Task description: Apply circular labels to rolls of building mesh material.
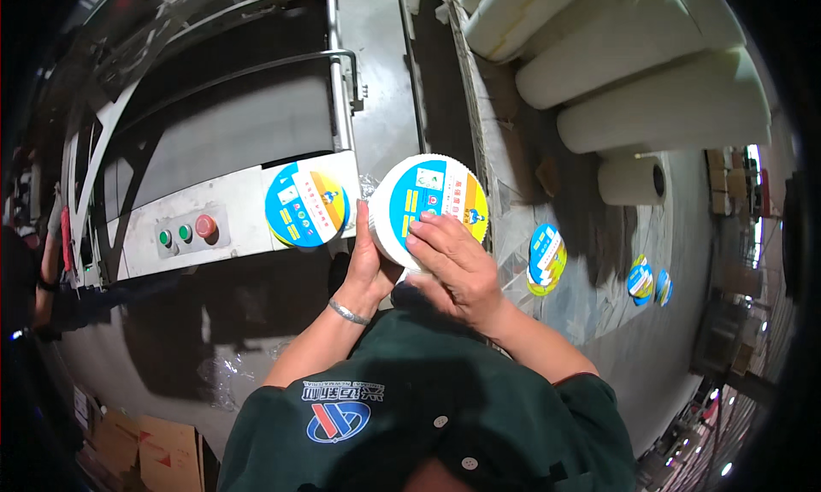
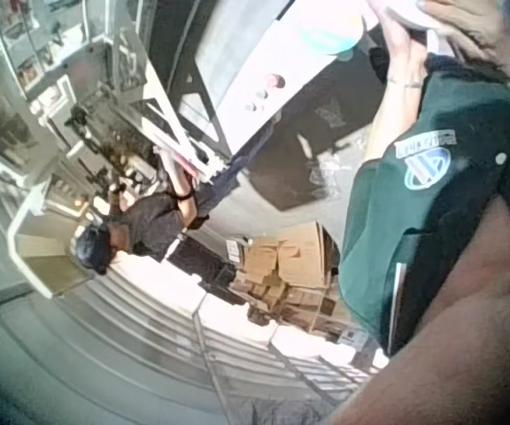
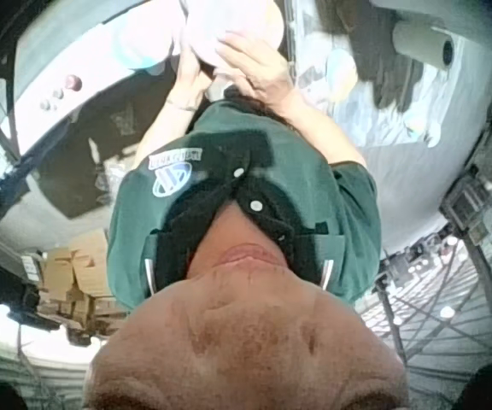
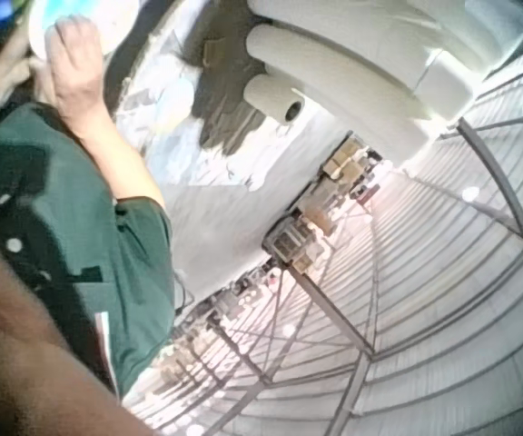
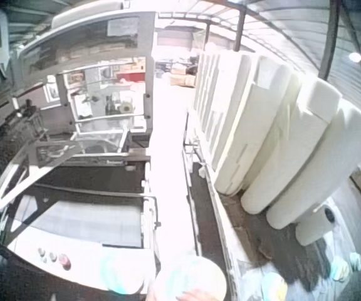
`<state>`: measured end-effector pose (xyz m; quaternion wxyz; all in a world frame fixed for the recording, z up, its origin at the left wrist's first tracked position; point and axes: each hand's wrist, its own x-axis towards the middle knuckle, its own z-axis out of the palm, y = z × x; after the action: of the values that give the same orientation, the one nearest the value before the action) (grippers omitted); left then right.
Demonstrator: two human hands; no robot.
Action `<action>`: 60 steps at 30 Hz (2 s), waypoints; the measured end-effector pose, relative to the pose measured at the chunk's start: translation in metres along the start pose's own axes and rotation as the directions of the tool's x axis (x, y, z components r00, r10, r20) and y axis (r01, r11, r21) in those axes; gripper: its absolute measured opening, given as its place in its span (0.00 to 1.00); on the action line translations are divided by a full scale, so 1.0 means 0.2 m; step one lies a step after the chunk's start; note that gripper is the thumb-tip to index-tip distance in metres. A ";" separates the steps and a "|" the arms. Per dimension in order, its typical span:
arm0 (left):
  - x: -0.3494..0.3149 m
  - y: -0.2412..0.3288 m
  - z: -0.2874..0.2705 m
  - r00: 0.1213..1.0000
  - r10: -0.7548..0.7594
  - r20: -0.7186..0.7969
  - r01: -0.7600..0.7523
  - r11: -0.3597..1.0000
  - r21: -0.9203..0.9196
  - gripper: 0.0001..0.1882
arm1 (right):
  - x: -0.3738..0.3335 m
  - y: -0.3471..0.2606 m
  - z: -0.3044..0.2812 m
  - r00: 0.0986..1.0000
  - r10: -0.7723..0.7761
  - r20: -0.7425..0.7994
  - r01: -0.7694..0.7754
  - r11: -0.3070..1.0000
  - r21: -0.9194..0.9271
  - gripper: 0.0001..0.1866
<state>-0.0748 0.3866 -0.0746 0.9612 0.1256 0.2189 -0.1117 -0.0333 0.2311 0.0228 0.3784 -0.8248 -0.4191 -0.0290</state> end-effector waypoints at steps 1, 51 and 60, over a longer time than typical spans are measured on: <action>-0.01 0.05 0.03 0.999 -0.003 0.051 0.005 1.000 -0.026 0.50 | 0.05 -0.02 -0.02 0.998 0.005 0.060 -0.004 1.000 -0.012 0.22; 0.10 0.29 0.38 0.935 0.336 0.116 -0.331 0.703 0.630 0.28 | -0.76 2.23 -0.11 0.395 0.646 -0.653 -0.917 0.322 -0.236 0.09; 0.30 -0.60 0.73 0.990 0.126 0.066 -0.130 0.611 0.781 0.22 | -0.93 2.29 -1.72 0.613 0.157 -0.775 -0.790 0.099 -0.605 0.42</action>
<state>0.0032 0.2218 0.0037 0.8164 0.5465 0.1365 -0.1275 0.2666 -0.2817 -0.0759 -0.0900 -0.9221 0.1156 -0.3580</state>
